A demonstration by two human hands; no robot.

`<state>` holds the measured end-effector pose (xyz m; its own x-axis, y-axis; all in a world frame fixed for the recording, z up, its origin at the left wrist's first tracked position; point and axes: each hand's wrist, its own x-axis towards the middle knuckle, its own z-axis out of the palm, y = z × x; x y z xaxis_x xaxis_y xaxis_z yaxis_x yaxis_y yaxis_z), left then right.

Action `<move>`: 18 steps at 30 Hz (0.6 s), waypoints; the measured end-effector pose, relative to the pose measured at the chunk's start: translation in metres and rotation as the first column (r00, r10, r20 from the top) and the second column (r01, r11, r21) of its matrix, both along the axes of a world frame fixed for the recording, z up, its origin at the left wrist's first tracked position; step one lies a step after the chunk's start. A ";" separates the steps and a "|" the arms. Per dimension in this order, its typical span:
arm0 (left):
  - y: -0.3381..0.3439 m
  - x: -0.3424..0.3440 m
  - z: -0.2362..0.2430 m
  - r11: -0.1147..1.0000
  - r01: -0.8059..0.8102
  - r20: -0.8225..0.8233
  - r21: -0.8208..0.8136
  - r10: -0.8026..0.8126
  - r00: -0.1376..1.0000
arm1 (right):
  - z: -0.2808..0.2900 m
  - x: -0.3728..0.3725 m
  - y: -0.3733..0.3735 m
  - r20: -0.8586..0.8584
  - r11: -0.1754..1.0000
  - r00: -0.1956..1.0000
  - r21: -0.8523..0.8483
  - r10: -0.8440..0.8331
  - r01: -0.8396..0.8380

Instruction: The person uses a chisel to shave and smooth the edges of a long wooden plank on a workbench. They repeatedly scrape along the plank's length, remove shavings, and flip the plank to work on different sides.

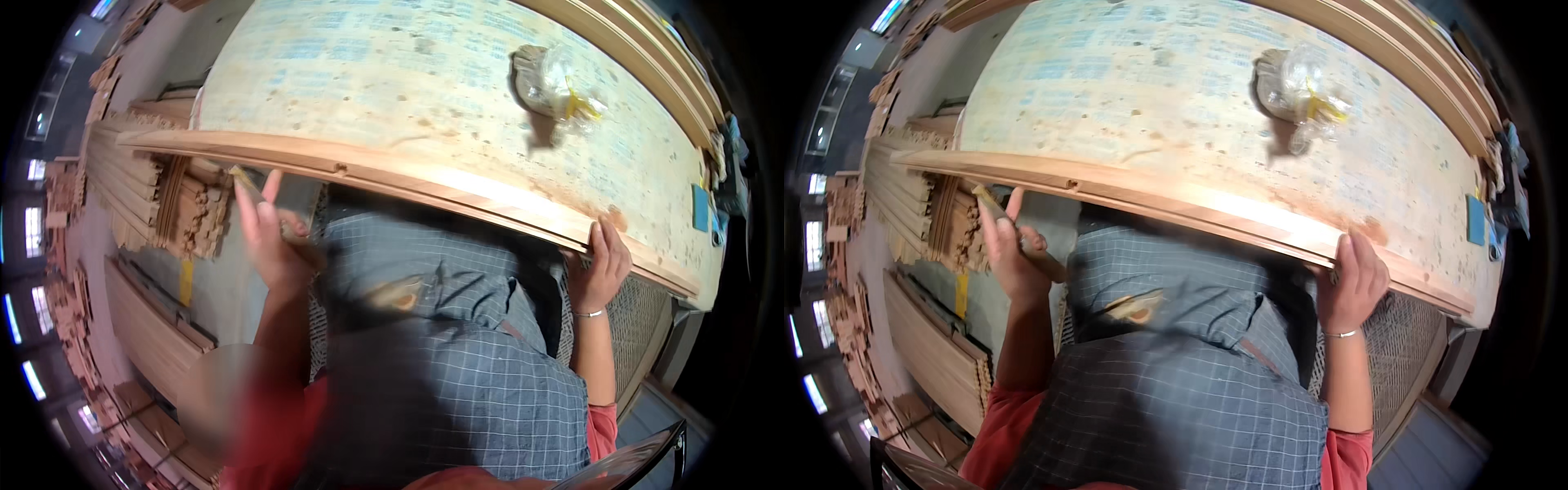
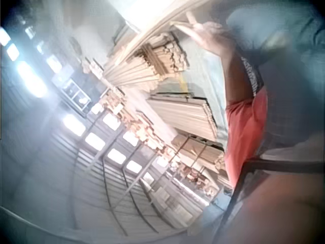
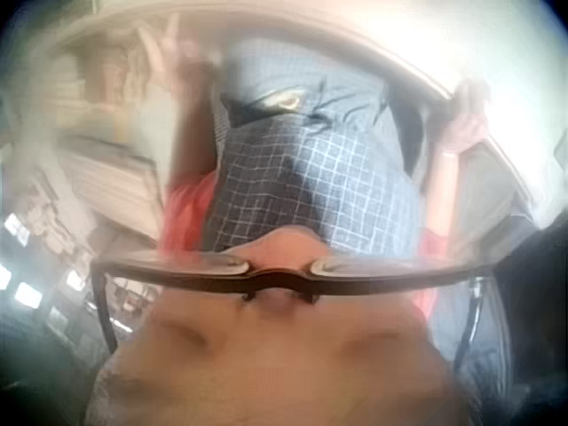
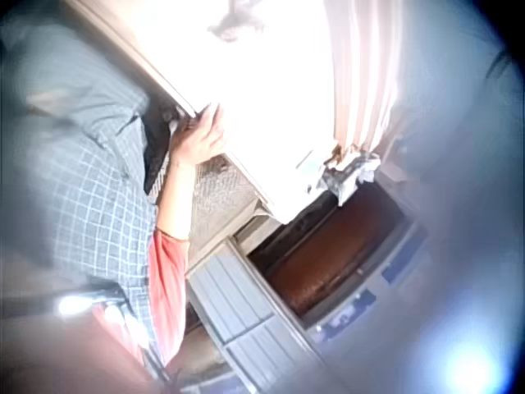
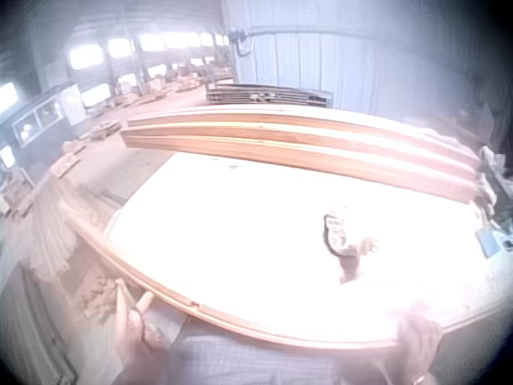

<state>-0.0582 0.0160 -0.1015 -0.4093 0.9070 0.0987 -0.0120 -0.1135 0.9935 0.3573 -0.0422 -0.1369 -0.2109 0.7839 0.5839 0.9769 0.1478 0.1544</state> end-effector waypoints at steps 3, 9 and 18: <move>0.000 0.000 -0.005 0.999 -0.032 -0.022 0.012 0.032 0.999 | 0.000 -0.005 0.001 -0.027 1.000 1.000 0.009 -0.009 0.010; 0.006 0.009 -0.006 0.995 -0.072 0.072 0.062 0.067 0.995 | -0.008 -0.003 0.001 -0.073 1.000 0.997 -0.003 -0.012 0.012; 0.017 0.012 -0.007 0.995 -0.023 0.073 0.102 0.015 0.997 | 0.002 -0.007 0.003 -0.235 0.994 0.971 0.111 0.042 -0.016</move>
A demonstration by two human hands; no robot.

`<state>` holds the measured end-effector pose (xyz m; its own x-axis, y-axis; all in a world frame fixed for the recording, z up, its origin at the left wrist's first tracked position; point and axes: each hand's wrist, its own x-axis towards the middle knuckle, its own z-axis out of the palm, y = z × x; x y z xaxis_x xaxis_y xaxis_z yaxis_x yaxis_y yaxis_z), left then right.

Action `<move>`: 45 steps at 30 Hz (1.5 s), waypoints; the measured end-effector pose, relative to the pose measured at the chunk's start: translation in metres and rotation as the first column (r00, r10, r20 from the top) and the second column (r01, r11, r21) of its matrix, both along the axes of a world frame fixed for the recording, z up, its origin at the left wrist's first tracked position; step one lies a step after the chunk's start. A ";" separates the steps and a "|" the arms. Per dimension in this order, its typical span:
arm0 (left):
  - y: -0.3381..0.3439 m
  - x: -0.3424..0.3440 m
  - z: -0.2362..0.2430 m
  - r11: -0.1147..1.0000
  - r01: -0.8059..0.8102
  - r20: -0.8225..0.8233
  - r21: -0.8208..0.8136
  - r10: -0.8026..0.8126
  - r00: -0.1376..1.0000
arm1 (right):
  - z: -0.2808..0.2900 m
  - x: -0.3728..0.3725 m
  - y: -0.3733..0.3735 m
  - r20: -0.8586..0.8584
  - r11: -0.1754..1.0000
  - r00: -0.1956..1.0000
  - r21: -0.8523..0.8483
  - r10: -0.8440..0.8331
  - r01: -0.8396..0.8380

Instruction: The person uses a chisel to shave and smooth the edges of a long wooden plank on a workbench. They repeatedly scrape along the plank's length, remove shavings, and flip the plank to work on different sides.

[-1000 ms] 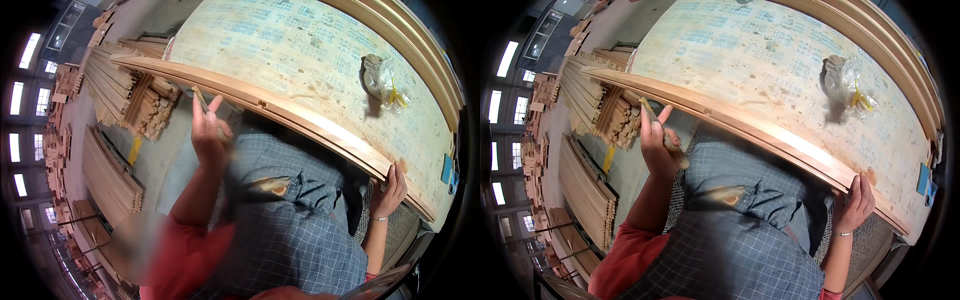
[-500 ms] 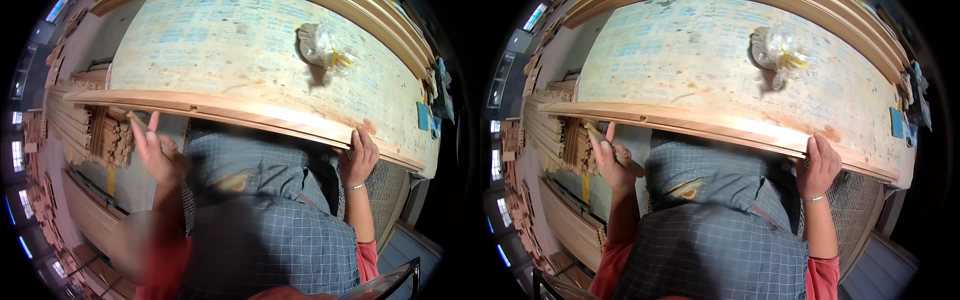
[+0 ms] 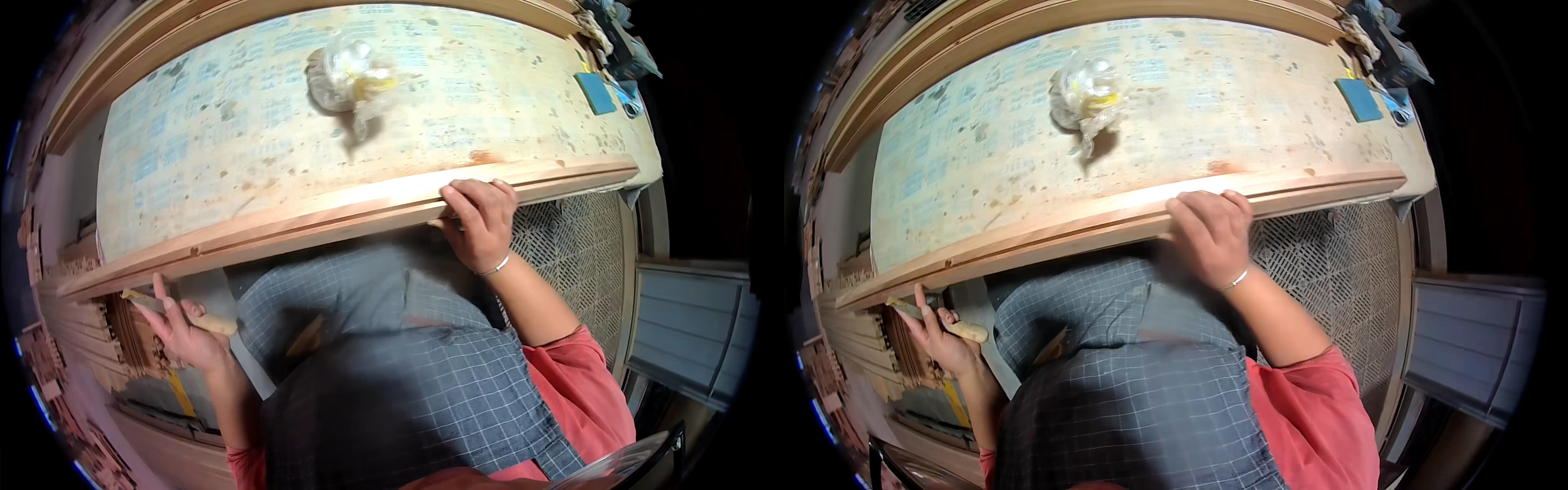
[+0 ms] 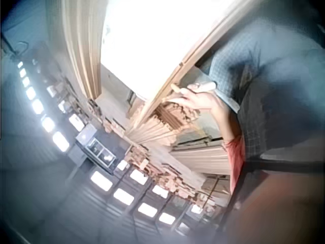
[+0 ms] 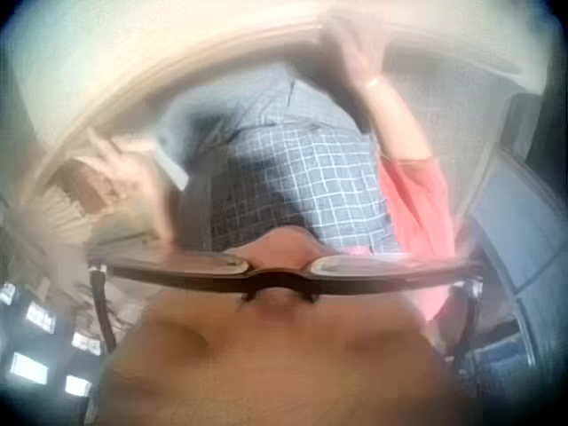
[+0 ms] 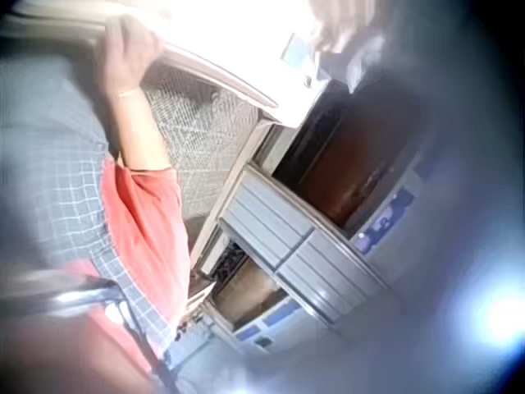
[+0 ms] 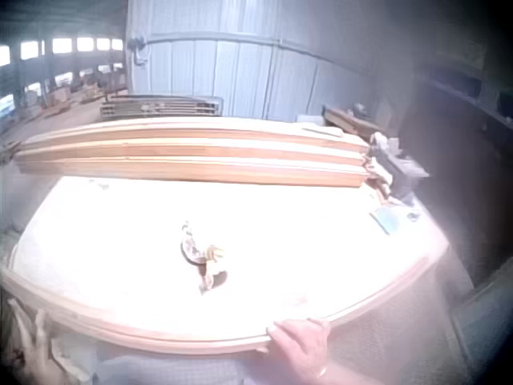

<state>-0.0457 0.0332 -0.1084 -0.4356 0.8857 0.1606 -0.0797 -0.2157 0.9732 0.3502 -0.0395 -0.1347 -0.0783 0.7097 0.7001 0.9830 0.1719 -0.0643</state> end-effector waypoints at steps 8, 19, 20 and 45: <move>-0.007 0.017 -0.005 0.998 -0.039 -0.106 -0.058 0.033 0.994 | 0.003 0.005 0.004 -0.076 0.997 0.994 0.023 0.077 -0.075; -0.011 0.016 -0.006 0.948 -0.092 -0.303 -0.306 -0.005 0.953 | -0.008 0.012 -0.014 0.060 0.988 0.997 -0.153 0.043 -0.033; -0.011 0.009 -0.015 0.947 -0.107 -0.351 -0.303 -0.007 0.936 | -0.011 0.012 -0.011 0.072 0.985 0.997 -0.168 0.043 -0.030; -0.022 0.009 -0.035 0.997 -0.002 -0.142 -0.081 -0.010 0.990 | 0.013 0.016 0.007 0.132 0.859 0.990 -0.498 -0.056 0.115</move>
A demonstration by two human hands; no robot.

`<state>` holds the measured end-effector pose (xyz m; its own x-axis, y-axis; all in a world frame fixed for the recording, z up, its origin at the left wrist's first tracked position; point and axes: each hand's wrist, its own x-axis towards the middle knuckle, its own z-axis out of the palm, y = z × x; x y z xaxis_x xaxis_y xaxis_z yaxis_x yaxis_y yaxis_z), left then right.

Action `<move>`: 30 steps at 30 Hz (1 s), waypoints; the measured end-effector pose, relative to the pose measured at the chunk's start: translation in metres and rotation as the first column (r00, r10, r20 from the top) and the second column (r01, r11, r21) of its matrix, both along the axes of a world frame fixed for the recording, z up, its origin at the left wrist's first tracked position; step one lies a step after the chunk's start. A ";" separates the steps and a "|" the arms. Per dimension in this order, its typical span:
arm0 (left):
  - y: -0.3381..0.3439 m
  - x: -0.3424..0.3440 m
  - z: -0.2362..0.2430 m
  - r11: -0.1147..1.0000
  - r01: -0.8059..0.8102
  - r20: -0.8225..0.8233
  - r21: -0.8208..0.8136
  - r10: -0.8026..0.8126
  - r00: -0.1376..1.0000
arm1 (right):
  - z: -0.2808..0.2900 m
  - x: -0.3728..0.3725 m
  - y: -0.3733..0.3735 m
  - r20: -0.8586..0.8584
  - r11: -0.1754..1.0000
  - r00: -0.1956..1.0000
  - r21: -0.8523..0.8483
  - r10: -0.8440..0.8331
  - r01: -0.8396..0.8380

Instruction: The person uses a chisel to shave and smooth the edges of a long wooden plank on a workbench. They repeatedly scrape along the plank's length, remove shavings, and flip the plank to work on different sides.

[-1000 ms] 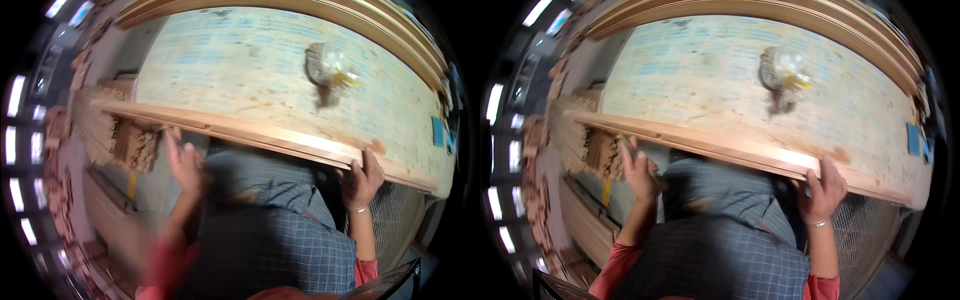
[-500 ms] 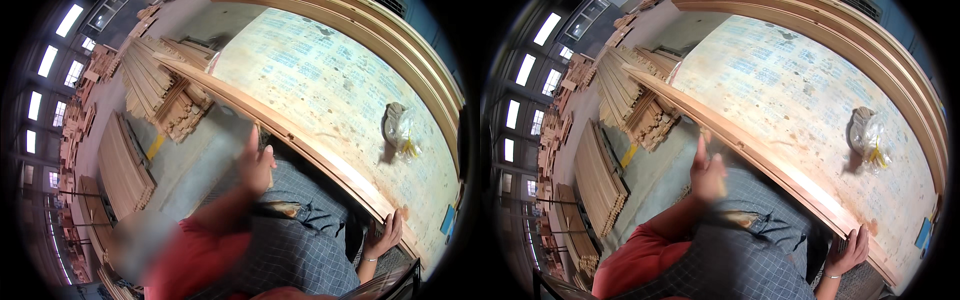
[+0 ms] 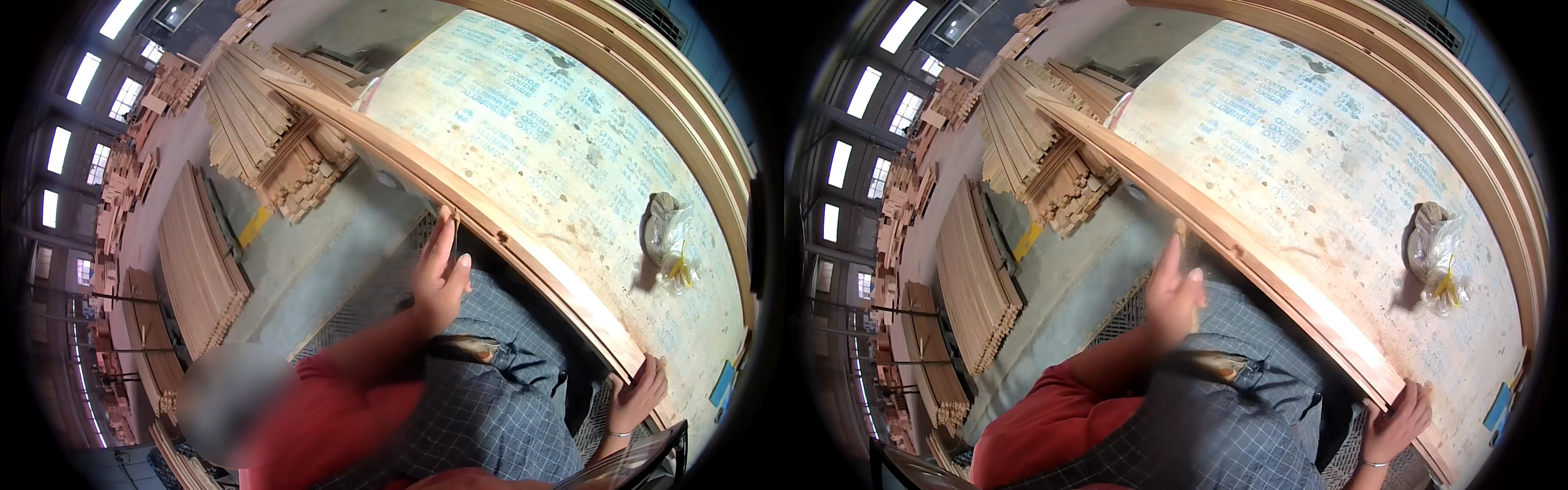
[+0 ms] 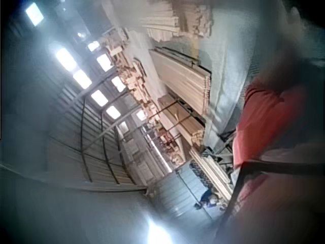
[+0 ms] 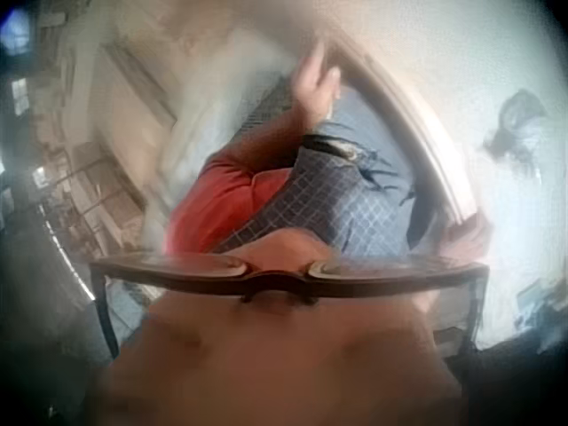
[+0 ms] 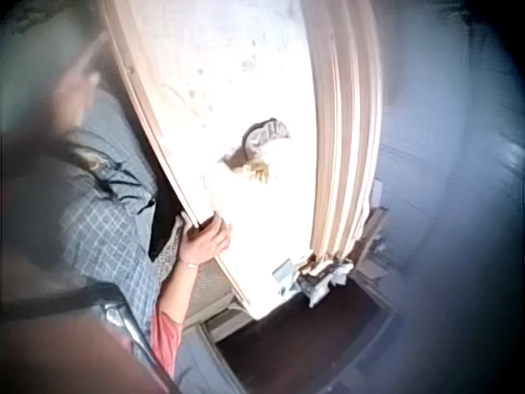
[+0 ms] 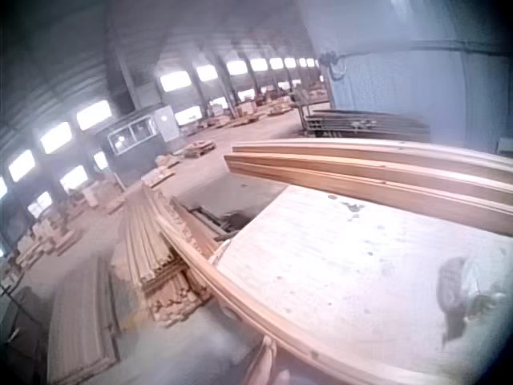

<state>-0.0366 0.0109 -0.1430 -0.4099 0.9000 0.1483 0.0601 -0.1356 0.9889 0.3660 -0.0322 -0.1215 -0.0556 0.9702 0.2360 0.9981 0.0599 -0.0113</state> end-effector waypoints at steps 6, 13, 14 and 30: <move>-0.008 -0.035 0.021 0.976 0.149 -0.137 -0.159 -0.171 0.976 | -0.009 0.108 -0.007 -0.024 0.999 0.999 -0.022 0.029 -0.029; 0.016 -0.127 0.052 0.910 -0.155 -0.562 -0.384 -0.097 0.821 | 0.021 0.144 -0.013 0.025 0.994 0.998 -0.103 0.052 -0.049; 0.022 -0.138 0.053 0.931 -0.169 -0.649 -0.323 -0.088 0.756 | 0.021 0.126 -0.007 0.060 0.995 0.996 -0.081 0.060 -0.055; 0.071 -0.165 0.082 0.859 0.069 -0.516 -0.507 -0.366 0.774 | 0.025 -0.036 0.056 -0.053 0.936 0.940 -0.088 0.337 -0.341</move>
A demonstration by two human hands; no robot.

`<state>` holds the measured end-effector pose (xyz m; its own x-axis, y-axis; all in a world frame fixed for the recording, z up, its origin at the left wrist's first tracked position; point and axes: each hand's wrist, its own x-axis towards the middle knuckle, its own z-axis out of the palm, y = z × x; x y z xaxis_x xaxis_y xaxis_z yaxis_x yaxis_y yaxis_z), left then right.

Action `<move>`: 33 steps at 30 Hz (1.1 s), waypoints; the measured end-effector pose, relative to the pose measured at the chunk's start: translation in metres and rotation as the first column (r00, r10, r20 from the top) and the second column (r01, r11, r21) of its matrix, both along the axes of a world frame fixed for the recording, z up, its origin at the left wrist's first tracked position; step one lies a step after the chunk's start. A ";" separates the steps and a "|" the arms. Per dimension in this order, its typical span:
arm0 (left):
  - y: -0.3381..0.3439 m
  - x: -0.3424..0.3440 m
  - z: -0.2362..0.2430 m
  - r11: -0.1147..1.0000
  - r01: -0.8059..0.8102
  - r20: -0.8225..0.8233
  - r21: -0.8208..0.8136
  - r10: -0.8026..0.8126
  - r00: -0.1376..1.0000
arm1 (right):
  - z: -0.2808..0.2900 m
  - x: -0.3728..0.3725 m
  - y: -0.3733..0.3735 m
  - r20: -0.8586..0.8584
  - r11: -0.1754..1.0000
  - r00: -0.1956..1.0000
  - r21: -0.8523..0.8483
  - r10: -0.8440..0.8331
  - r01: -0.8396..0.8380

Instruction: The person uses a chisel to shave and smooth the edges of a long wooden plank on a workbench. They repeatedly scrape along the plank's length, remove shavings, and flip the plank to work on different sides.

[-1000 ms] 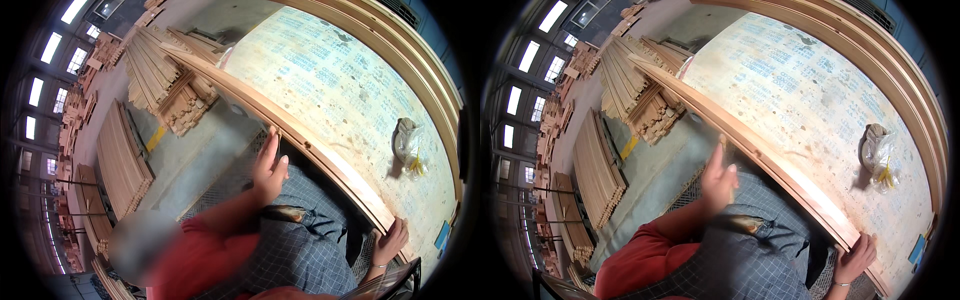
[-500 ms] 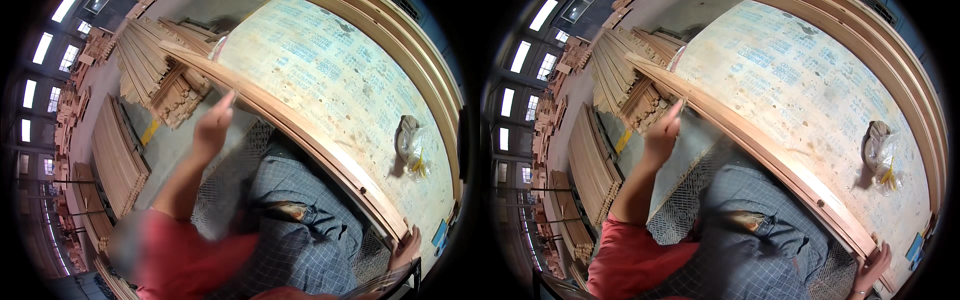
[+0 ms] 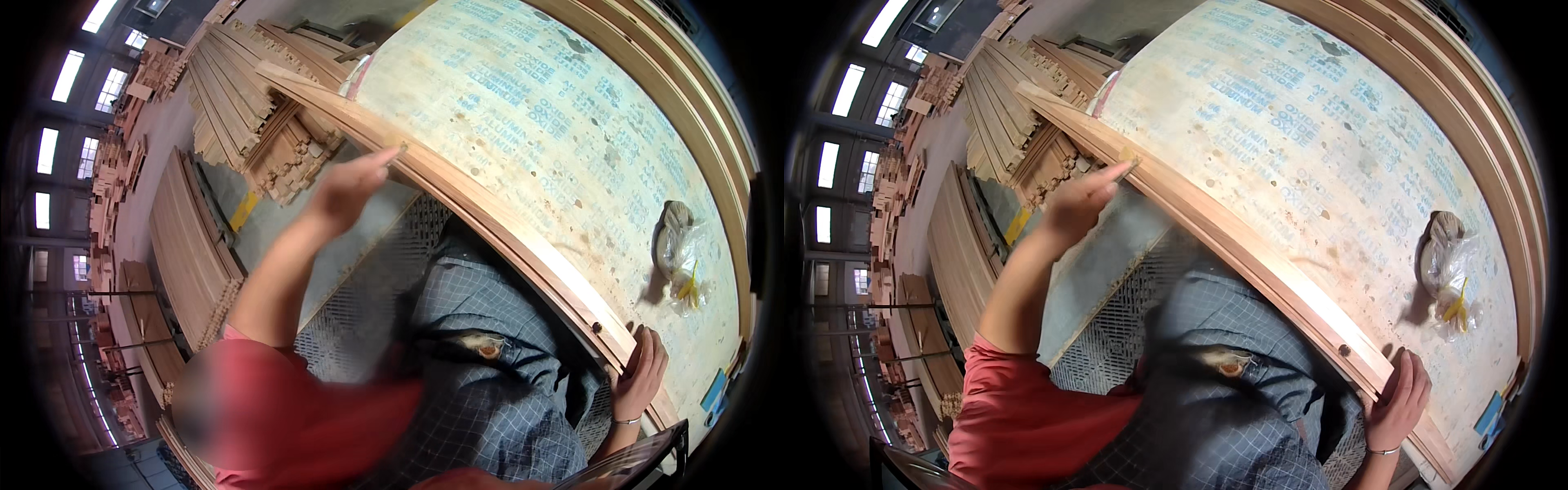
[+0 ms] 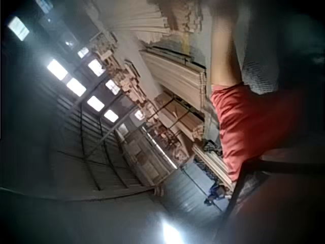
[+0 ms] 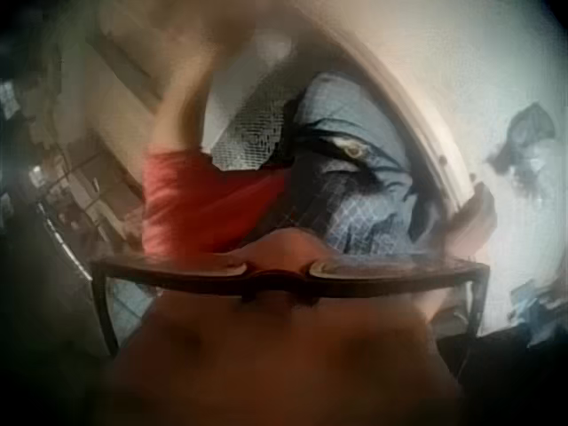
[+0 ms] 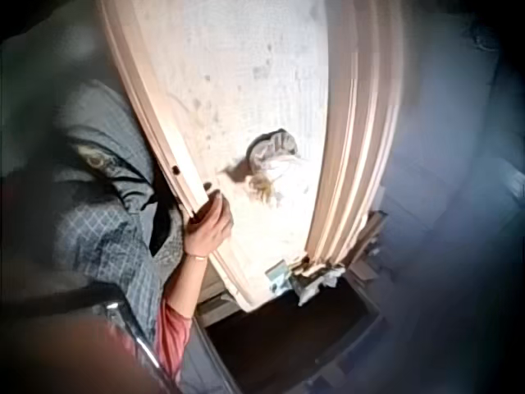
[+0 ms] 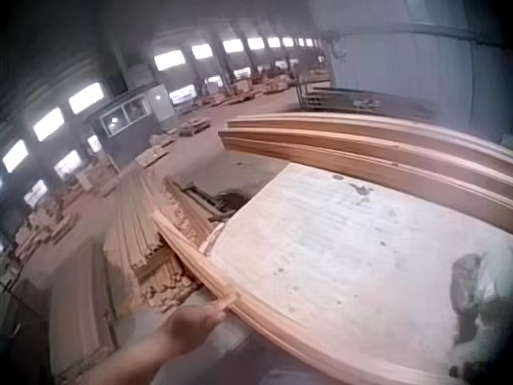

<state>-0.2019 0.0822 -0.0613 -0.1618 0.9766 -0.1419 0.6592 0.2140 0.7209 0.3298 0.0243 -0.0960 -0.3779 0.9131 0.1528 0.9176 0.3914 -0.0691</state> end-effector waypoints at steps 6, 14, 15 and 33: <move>-0.001 -0.007 -0.024 0.973 0.070 -0.131 0.218 -0.042 0.991 | 0.000 -0.002 0.002 0.027 0.999 1.000 -0.037 -0.015 0.016; 0.016 -0.048 -0.008 0.936 -0.337 0.330 -0.100 0.350 0.877 | 0.001 -0.004 0.001 0.035 0.998 0.999 -0.049 -0.034 0.035; 0.023 -0.062 -0.014 0.943 -0.331 0.233 -0.034 0.330 0.915 | 0.002 -0.004 0.000 0.042 0.998 0.999 -0.044 -0.033 0.035; 0.027 -0.077 -0.015 0.979 -0.206 0.093 0.005 0.205 0.974 | 0.003 -0.006 0.000 0.070 0.998 0.997 -0.041 -0.040 0.043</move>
